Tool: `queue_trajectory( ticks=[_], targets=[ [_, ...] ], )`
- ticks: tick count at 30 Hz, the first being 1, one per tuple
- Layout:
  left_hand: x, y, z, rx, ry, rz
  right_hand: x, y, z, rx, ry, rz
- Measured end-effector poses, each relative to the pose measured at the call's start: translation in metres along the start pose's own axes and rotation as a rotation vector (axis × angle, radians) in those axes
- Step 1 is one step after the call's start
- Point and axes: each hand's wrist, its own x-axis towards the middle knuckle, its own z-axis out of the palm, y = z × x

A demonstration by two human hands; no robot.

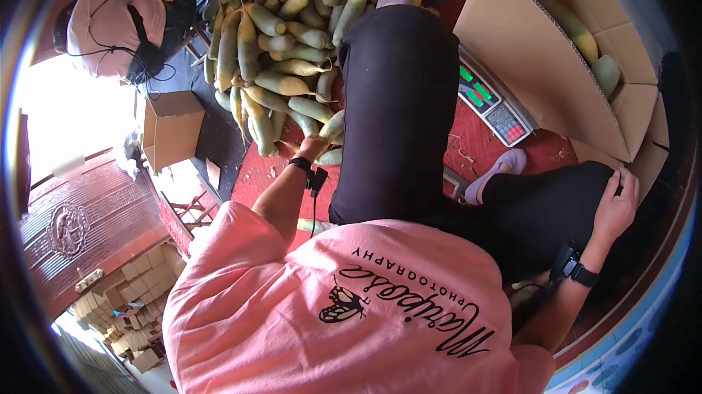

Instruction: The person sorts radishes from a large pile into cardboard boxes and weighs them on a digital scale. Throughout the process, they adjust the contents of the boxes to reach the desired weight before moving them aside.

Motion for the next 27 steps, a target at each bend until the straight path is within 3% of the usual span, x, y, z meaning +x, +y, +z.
queue_trajectory(
  ticks=[1,2,5,9,10,13,17,21,25,27],
  targets=[
    [-0.001,-0.004,0.011,-0.133,0.038,-0.066,0.001,-0.001,0.0,-0.003,-0.005,-0.001],
    [-0.003,-0.009,0.022,-0.147,0.202,0.003,0.003,-0.003,0.0,-0.005,-0.008,-0.003],
    [-0.017,0.009,0.011,-0.052,0.21,-0.113,0.005,-0.004,0.001,0.008,-0.027,-0.002],
    [-0.012,0.007,0.004,-0.072,0.154,-0.172,0.006,-0.007,0.001,-0.001,-0.046,0.035],
    [-0.03,0.017,-0.019,-0.292,-0.029,-0.176,0.006,-0.008,0.0,-0.009,-0.052,0.022],
    [-0.036,0.01,-0.026,-0.457,-0.049,-0.051,0.007,-0.013,-0.001,-0.017,-0.06,0.007],
    [-0.05,0.002,-0.035,-0.198,-0.017,0.057,0.008,-0.012,-0.001,-0.036,-0.057,-0.013],
    [-0.08,-0.022,-0.05,-0.306,-0.108,0.101,0.008,-0.009,-0.001,-0.052,-0.061,-0.022],
    [-0.129,-0.028,-0.078,-0.379,-0.102,-0.056,0.009,-0.011,-0.002,-0.038,-0.061,-0.024],
    [-0.125,-0.069,-0.069,-0.494,-0.093,-0.072,0.009,-0.009,-0.001,-0.041,-0.058,-0.04]
  ],
)
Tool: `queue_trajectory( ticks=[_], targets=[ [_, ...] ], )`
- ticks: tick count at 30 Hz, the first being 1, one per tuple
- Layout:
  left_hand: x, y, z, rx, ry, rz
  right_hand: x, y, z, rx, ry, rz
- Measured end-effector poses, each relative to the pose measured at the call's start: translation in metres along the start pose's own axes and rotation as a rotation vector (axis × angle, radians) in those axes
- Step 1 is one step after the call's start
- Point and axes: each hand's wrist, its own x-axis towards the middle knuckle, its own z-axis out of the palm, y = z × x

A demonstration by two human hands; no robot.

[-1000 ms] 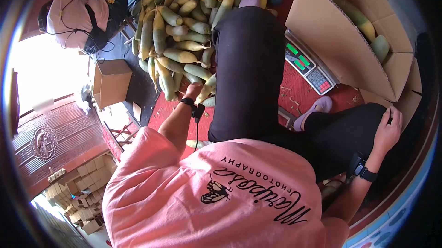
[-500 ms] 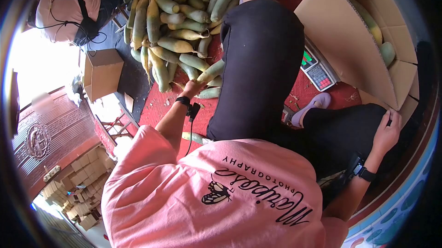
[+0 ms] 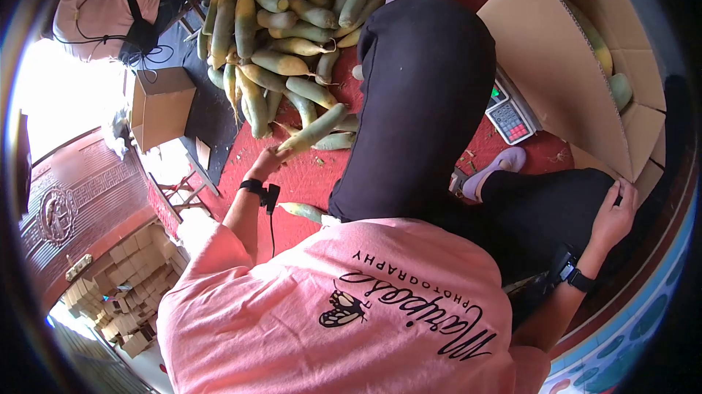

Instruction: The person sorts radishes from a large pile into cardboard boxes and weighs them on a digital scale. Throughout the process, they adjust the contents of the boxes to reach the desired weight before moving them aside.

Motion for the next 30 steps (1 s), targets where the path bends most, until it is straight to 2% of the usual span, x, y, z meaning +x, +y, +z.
queue_trajectory(
  ticks=[2,4,6,8,10,12,13,14,16,18,19,20,22,24,26,28,30],
  targets=[
    [0.0,-0.023,-0.006,0.022,0.003,-0.048,0.0,0.001,0.002,0.004,-0.007,0.02],
    [-0.01,-0.033,-0.005,-0.166,0.135,-0.033,0.0,-0.004,0.0,0.008,-0.001,0.024],
    [0.005,-0.058,0.002,-0.177,0.158,-0.033,0.0,-0.005,-0.002,0.004,0.005,0.03],
    [0.044,-0.114,0.008,0.214,0.322,0.176,0.0,-0.004,-0.002,0.024,0.018,0.004],
    [0.037,-0.092,0.013,0.267,0.369,0.176,0.0,-0.004,-0.002,0.021,0.016,0.018],
    [0.024,-0.044,0.016,0.566,0.563,0.13,-0.001,-0.003,-0.001,0.021,0.006,0.03],
    [0.018,-0.017,0.016,0.486,0.509,0.017,-0.001,0.0,0.001,0.018,0.003,0.023],
    [0.028,-0.013,0.018,0.485,0.506,0.014,-0.001,0.001,0.001,0.014,-0.003,0.017],
    [0.049,-0.011,0.024,0.537,0.508,0.096,0.0,0.001,0.001,0.013,0.0,0.004],
    [0.06,-0.001,0.039,0.465,0.553,0.276,0.0,-0.002,0.0,0.01,0.006,-0.003],
    [0.064,0.011,0.044,0.501,0.441,0.251,0.0,-0.004,-0.001,0.012,0.015,-0.003],
    [0.07,0.02,0.051,0.515,0.414,0.283,-0.001,-0.006,-0.002,0.013,0.021,-0.004],
    [0.07,0.045,0.066,0.501,0.262,0.148,-0.001,-0.006,-0.003,0.013,0.011,0.011],
    [0.078,0.057,0.077,0.449,0.21,0.199,-0.001,-0.005,-0.003,0.009,0.001,0.025],
    [0.091,0.068,0.082,0.431,0.277,0.284,-0.002,-0.003,-0.002,0.011,-0.006,0.027],
    [0.095,0.092,0.074,0.412,0.497,0.417,-0.001,-0.002,-0.002,-0.002,-0.006,0.017],
    [0.102,0.114,0.066,0.41,0.534,0.455,-0.001,-0.004,-0.003,-0.014,-0.001,0.009]
  ],
)
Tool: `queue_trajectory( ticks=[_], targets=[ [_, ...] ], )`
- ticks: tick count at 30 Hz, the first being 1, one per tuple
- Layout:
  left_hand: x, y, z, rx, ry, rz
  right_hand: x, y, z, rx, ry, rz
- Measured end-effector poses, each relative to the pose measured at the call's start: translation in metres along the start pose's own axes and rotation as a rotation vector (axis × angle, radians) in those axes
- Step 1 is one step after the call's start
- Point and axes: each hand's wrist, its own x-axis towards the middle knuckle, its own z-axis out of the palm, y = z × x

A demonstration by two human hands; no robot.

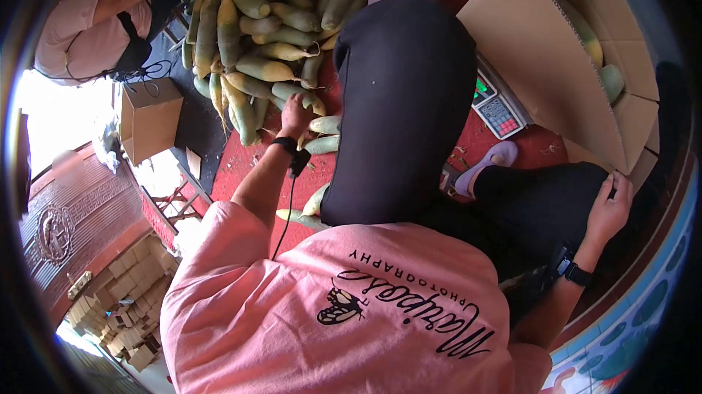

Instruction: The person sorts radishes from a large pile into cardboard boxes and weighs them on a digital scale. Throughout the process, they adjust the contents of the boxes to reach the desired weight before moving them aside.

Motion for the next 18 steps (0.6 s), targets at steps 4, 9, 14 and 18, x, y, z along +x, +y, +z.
queue_trajectory(
  ticks=[4,9,14,18],
  targets=[
    [0.05,0.003,0.005,0.006,0.086,0.068,0.001,-0.005,-0.002,-0.004,-0.029,0.049],
    [0.084,0.008,0.006,0.019,-0.005,0.037,0.001,-0.006,-0.001,0.003,-0.037,0.07],
    [0.104,0.015,0.014,0.074,-0.165,-0.125,0.006,-0.004,0.001,-0.04,-0.089,0.081],
    [0.113,0.02,0.028,0.139,-0.172,-0.173,0.007,0.002,0.005,-0.035,-0.09,0.066]
  ],
)
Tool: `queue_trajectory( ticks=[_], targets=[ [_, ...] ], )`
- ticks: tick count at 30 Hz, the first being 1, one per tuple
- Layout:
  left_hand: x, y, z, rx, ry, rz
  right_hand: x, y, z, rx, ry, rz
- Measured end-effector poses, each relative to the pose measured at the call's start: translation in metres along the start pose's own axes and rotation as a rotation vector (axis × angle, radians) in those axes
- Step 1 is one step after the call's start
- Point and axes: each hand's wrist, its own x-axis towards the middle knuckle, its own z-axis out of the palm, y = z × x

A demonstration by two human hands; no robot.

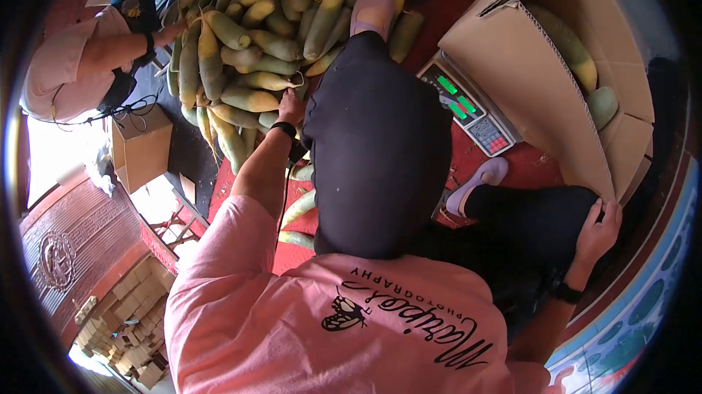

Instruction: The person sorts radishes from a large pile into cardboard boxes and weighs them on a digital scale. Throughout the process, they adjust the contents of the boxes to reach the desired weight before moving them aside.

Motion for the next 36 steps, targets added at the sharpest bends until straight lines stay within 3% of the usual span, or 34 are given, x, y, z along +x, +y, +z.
queue_trajectory(
  ticks=[2,6,11,16,19,20,22,23,24,25,27,28,30,33,36],
  targets=[
    [0.006,0.009,-0.004,0.121,-0.042,-0.145,0.0,0.001,0.001,-0.04,0.072,-0.059],
    [0.007,0.019,-0.008,0.023,-0.125,-0.157,-0.002,0.002,0.001,-0.042,0.037,0.001],
    [0.012,0.013,0.051,-0.125,-0.053,-0.156,-0.001,0.004,0.003,-0.054,0.042,-0.025],
    [-0.004,0.018,0.026,0.028,-0.001,-0.023,-0.001,-0.001,-0.001,0.004,0.022,0.041],
    [-0.005,0.007,0.018,-0.167,-0.116,0.114,0.0,-0.003,-0.002,0.002,0.041,0.045],
    [0.006,-0.007,0.037,-0.214,-0.13,0.039,-0.001,-0.006,-0.004,0.005,0.073,0.034],
    [-0.016,-0.006,0.02,-0.633,-0.04,0.188,0.001,-0.018,-0.012,-0.001,0.113,0.043],
    [-0.008,-0.03,0.018,-1.003,-0.194,0.244,0.002,-0.022,-0.015,0.013,0.099,0.067],
    [-0.036,0.001,-0.011,-0.952,0.012,0.314,0.003,-0.025,-0.019,0.03,0.083,0.09],
    [-0.055,0.003,-0.038,-1.439,-0.284,0.13,0.004,-0.028,-0.022,0.042,0.113,0.074],
    [-0.061,0.025,-0.096,-1.43,-0.29,0.148,0.003,-0.025,-0.02,0.076,0.128,0.076],
    [-0.115,0.089,-0.173,-1.251,-0.118,0.311,0.002,-0.023,-0.018,0.071,0.17,0.054],
    [-0.143,0.14,-0.247,-1.141,-0.065,0.575,0.002,-0.025,-0.022,0.102,0.162,0.076],
    [-0.185,0.213,-0.32,-0.897,0.082,0.859,-0.002,-0.022,-0.022,0.147,0.239,0.063],
    [-0.213,0.288,-0.351,-0.696,0.13,1.194,-0.008,-0.02,-0.027,0.191,0.272,0.067]
  ],
)
